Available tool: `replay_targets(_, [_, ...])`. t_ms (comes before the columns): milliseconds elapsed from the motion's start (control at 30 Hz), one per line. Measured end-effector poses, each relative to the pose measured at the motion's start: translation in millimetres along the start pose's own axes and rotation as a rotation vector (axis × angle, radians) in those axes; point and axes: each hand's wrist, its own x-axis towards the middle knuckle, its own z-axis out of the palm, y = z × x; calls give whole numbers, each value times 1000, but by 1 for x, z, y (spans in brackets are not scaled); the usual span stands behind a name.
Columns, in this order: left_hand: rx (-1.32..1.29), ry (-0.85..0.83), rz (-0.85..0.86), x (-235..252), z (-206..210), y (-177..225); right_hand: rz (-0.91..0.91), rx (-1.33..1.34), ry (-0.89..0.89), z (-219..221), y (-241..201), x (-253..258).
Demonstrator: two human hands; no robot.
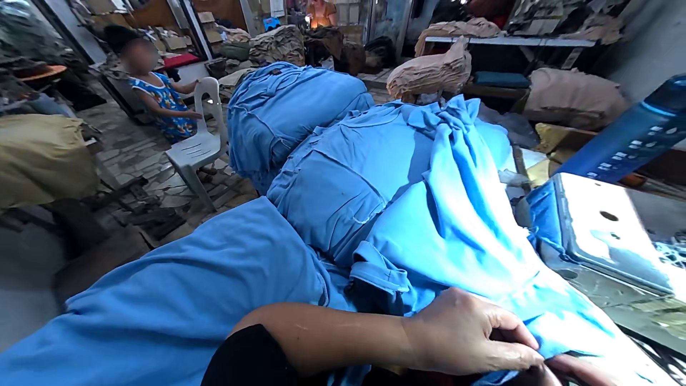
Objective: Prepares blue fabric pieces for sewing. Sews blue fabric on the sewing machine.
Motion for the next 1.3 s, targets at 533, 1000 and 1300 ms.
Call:
replay_targets(533, [-363, -92, -359, 2, -7, 8, 252, 642, -57, -3, -6, 10])
replay_targets(1000, [-246, -91, -323, 0, -2, 1, 649, 993, 71, -2, -4, 5])
replay_targets(1300, [-197, -96, -349, -1, -2, -3, 559, 812, 1, -1, -14, 12])
